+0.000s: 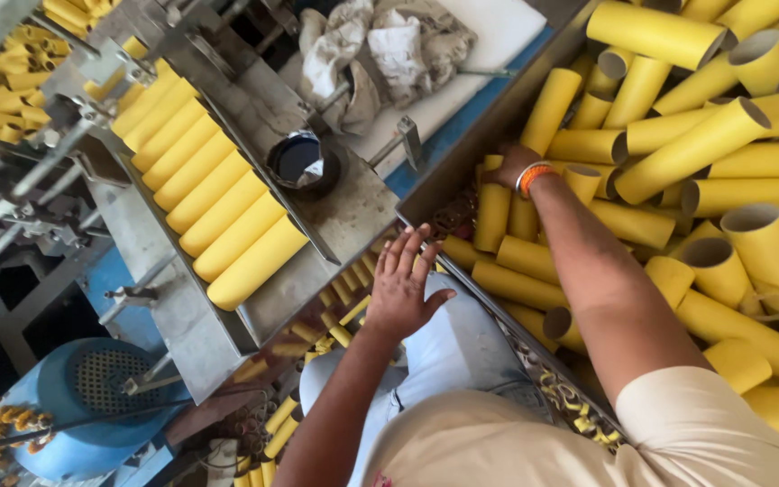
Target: The person repeatedly picks up yellow cardboard cylinders from a pile and places them into a machine hopper. The cylinders are handled by hand and fed into the machine one at a time or in small groups.
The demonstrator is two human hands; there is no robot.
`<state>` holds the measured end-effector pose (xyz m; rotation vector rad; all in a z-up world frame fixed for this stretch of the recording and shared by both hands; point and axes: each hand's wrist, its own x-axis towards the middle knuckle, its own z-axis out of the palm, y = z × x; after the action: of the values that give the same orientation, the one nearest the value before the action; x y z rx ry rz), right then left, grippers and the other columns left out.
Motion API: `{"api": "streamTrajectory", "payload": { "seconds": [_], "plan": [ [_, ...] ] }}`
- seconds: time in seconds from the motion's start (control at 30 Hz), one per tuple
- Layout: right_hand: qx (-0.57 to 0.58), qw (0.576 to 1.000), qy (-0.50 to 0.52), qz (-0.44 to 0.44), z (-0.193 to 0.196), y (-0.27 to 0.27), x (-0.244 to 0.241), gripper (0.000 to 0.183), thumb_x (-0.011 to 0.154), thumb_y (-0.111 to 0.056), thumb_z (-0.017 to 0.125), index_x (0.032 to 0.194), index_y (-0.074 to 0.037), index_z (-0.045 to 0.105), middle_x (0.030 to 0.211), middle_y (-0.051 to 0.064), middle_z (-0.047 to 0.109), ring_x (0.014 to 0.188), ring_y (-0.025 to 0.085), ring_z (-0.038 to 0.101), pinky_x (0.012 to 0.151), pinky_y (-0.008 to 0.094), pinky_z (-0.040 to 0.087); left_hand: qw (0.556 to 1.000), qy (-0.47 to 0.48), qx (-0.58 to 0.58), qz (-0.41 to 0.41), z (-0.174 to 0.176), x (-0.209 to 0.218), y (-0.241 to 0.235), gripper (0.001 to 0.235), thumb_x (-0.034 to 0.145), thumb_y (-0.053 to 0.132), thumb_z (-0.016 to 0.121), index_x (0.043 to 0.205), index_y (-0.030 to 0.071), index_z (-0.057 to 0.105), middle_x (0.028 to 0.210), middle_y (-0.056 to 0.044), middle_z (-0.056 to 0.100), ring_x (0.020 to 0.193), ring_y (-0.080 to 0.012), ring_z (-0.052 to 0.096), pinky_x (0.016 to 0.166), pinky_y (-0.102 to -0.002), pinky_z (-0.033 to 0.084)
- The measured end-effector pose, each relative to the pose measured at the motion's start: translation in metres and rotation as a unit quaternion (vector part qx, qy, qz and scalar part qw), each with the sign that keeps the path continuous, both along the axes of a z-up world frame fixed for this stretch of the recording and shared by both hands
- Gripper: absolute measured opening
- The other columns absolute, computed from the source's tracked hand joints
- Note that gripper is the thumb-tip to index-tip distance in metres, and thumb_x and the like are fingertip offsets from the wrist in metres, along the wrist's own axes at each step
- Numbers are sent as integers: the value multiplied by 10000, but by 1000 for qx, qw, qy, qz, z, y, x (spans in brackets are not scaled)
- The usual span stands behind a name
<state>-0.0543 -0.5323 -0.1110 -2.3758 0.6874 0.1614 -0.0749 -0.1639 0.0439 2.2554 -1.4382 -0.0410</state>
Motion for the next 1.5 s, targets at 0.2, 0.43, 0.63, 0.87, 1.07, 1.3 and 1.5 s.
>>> {"api": "streamTrajectory", "payload": {
  "seconds": [0.2,0.43,0.63,0.87,1.07,1.3,1.5],
  "plan": [
    [-107,983,138,56,35,25,14,675,761,-558,750,1295,-146,722,1201,220,731,1110,390,695,990,456,539,1000,6,1,13,-3,-4,-1,759,866,532,739,1459,124,496,1600,-128,390,1493,-367,318,1200,-598,253],
    [-157,984,76,31,91,64,-31,656,718,-609,820,1107,-86,744,1108,193,735,1027,386,695,894,461,554,999,0,-27,24,-5,1,-6,657,851,479,768,1386,166,549,1526,-88,465,1464,-340,374,1212,-579,268],
    [-191,944,-266,47,170,68,-89,498,745,-363,904,1106,-85,704,1074,153,731,1010,362,682,900,454,537,998,17,-68,5,2,2,-1,650,797,435,792,1356,173,589,1500,-109,479,1409,-368,426,1159,-566,316],
    [45,922,-374,90,330,124,-135,482,805,-205,797,1234,-52,636,1157,17,645,1065,134,612,976,294,500,954,127,-253,95,32,10,57,608,936,407,755,1422,102,550,1469,-136,579,1379,-372,543,1180,-448,433],
    [179,854,-389,296,329,224,-105,523,775,-203,795,1232,-11,629,1157,44,628,1070,105,594,980,236,470,906,313,-283,-25,74,42,98,827,909,474,743,1536,36,428,1490,-185,569,1412,-328,558,1196,-412,422],
    [54,896,-375,232,290,248,-82,517,801,-107,820,1266,2,622,1170,90,637,1095,171,634,993,305,510,964,238,-96,75,73,71,131,903,795,532,806,1522,157,424,1364,-172,614,1238,-354,617,1047,-448,481],
    [302,845,-433,83,254,242,-57,489,893,-74,811,1337,-13,616,1206,75,666,1131,146,640,1038,295,531,982,27,36,184,21,117,154,830,747,408,847,1481,250,493,1323,-95,638,1251,-321,606,1020,-464,490]
  ]
}}
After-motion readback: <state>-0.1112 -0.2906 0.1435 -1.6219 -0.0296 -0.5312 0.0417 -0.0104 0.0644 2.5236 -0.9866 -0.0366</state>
